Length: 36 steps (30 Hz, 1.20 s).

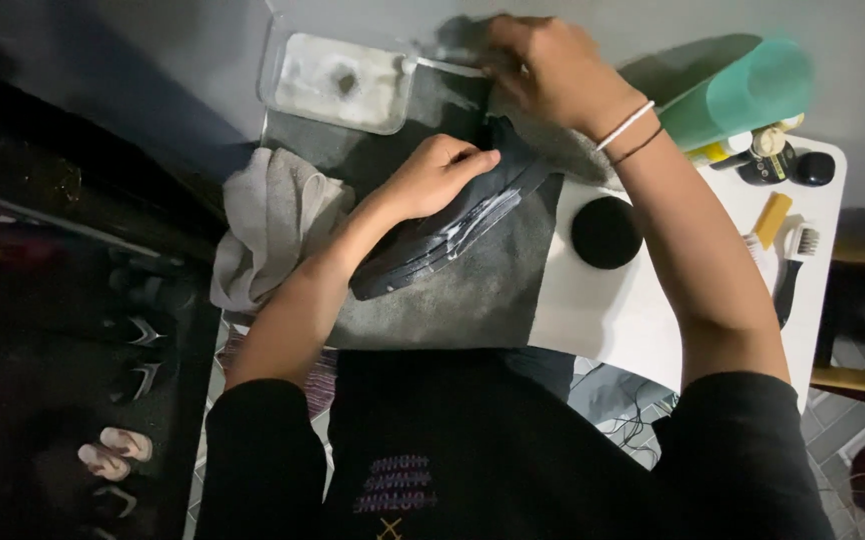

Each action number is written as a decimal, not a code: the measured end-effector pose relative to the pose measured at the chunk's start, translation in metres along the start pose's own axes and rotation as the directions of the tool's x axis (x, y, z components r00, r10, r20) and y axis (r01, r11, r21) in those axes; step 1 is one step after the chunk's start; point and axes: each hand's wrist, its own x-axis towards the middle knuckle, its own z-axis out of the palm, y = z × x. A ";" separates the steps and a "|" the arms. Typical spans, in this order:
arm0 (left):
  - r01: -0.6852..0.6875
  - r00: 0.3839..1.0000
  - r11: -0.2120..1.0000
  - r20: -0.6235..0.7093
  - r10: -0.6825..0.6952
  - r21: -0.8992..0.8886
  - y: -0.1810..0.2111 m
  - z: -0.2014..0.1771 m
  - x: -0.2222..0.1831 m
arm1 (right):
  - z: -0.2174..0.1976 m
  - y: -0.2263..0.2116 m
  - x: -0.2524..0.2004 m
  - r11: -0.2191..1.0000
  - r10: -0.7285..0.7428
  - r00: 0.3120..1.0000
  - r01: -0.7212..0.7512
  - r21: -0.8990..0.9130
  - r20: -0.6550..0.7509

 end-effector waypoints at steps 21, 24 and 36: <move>0.023 1.000 1.000 -0.014 -0.024 -0.016 -0.006 -0.001 0.002 | -0.002 -0.010 -0.010 0.931 0.065 0.995 -0.089 0.355 0.079; -0.019 1.000 0.999 -0.021 0.018 -0.040 0.001 -0.004 -0.004 | -0.027 -0.042 -0.031 0.936 0.139 0.988 -0.107 0.335 -0.072; -0.224 0.968 0.974 -0.120 0.219 -0.025 -0.051 -0.003 0.021 | 0.035 -0.166 -0.176 0.648 0.725 0.610 -0.446 0.617 -0.320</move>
